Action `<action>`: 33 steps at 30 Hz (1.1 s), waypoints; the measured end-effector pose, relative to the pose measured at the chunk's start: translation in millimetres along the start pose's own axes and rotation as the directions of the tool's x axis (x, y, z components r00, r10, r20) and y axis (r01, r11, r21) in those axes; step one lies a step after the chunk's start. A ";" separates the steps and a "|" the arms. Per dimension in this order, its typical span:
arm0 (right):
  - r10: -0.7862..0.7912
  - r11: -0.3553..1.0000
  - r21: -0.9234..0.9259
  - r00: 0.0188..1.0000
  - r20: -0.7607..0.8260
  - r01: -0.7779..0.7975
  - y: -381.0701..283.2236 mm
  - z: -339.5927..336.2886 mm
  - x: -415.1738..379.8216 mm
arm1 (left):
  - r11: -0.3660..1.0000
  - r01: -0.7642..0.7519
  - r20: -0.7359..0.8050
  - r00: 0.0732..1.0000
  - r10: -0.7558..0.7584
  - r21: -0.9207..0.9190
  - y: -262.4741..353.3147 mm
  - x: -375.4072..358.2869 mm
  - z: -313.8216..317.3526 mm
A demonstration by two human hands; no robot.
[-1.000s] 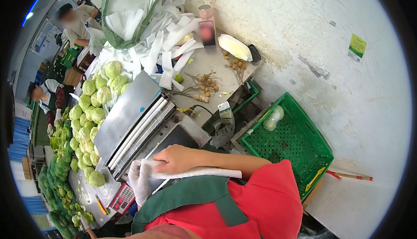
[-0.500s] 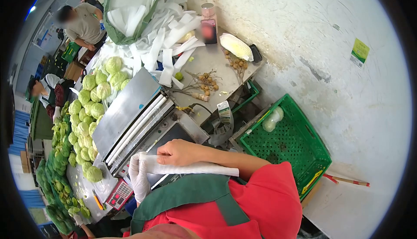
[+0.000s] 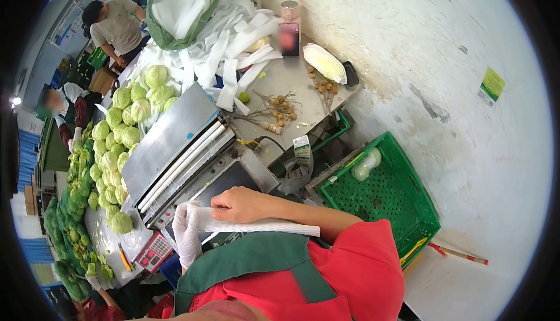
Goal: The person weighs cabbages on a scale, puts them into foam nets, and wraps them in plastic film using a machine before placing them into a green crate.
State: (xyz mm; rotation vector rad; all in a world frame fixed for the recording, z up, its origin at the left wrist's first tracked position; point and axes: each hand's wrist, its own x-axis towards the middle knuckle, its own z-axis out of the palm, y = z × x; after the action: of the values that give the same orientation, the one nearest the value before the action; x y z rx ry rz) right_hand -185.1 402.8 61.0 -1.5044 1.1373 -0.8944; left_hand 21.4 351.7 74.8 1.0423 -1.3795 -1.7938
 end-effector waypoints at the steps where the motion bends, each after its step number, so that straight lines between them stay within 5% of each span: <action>1: 0.000 1.000 0.001 1.000 0.007 0.000 -0.7 -0.4 0.1 | 0.999 -0.019 0.010 1.000 0.019 0.035 1.3 -0.1 1.1; 5: 0.016 1.000 -0.012 1.000 0.010 -0.015 0.2 -0.6 0.5 | 0.997 -0.059 0.016 0.998 0.058 0.046 -2.8 0.4 1.9; 8: 0.003 1.000 0.015 1.000 0.014 -0.003 -0.3 2.7 3.4 | 0.986 0.048 -0.014 0.999 -0.046 0.162 16.7 -1.6 13.7; 10: 0.053 0.997 0.062 0.998 0.019 -0.055 -1.9 3.5 7.1 | 0.969 -0.034 -0.022 0.999 0.041 0.245 17.0 -2.6 10.3; 15: 0.157 0.987 0.026 0.984 0.084 -0.160 -9.4 7.8 22.4 | 0.988 -0.073 -0.185 0.978 0.097 0.133 -0.4 -6.4 -28.1; 19: 0.226 0.973 0.030 0.967 0.116 -0.231 -20.5 17.2 38.0 | 0.953 -0.216 -0.434 0.853 0.289 0.210 -7.0 -3.2 -95.1; 21: 0.240 0.967 0.050 0.961 0.139 -0.249 -26.8 24.8 49.6 | 0.913 -0.207 -0.606 0.692 0.391 0.353 -19.5 6.0 -148.2; 23: 0.229 0.972 0.022 0.963 0.139 -0.234 -28.9 33.1 64.1 | 0.729 -0.016 -0.624 0.505 0.596 0.684 -26.8 14.2 -210.6; 25: 0.235 0.968 0.057 0.961 0.145 -0.245 -33.0 47.7 80.8 | 0.718 0.109 -0.693 0.395 0.604 0.688 -23.9 23.1 -259.9; 26: 0.241 0.962 0.097 0.959 0.148 -0.257 -35.3 55.4 89.2 | 0.723 0.111 -0.698 0.395 0.598 0.682 -27.7 30.5 -287.2; 28: 0.271 0.954 0.084 0.947 0.175 -0.288 -36.9 71.2 105.6 | 0.523 0.356 -0.629 0.340 0.699 0.774 -35.0 44.7 -331.4; 33: 0.348 0.932 0.042 0.920 0.180 -0.360 -55.6 101.2 142.9 | 0.511 0.371 -0.630 0.396 0.668 0.775 -36.9 72.2 -386.4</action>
State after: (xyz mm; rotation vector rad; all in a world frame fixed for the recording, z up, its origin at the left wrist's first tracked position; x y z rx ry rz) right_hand -38.2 296.7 91.2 -1.2344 1.1878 -0.5428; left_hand 324.5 120.4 -28.0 1.8733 -1.4228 0.0916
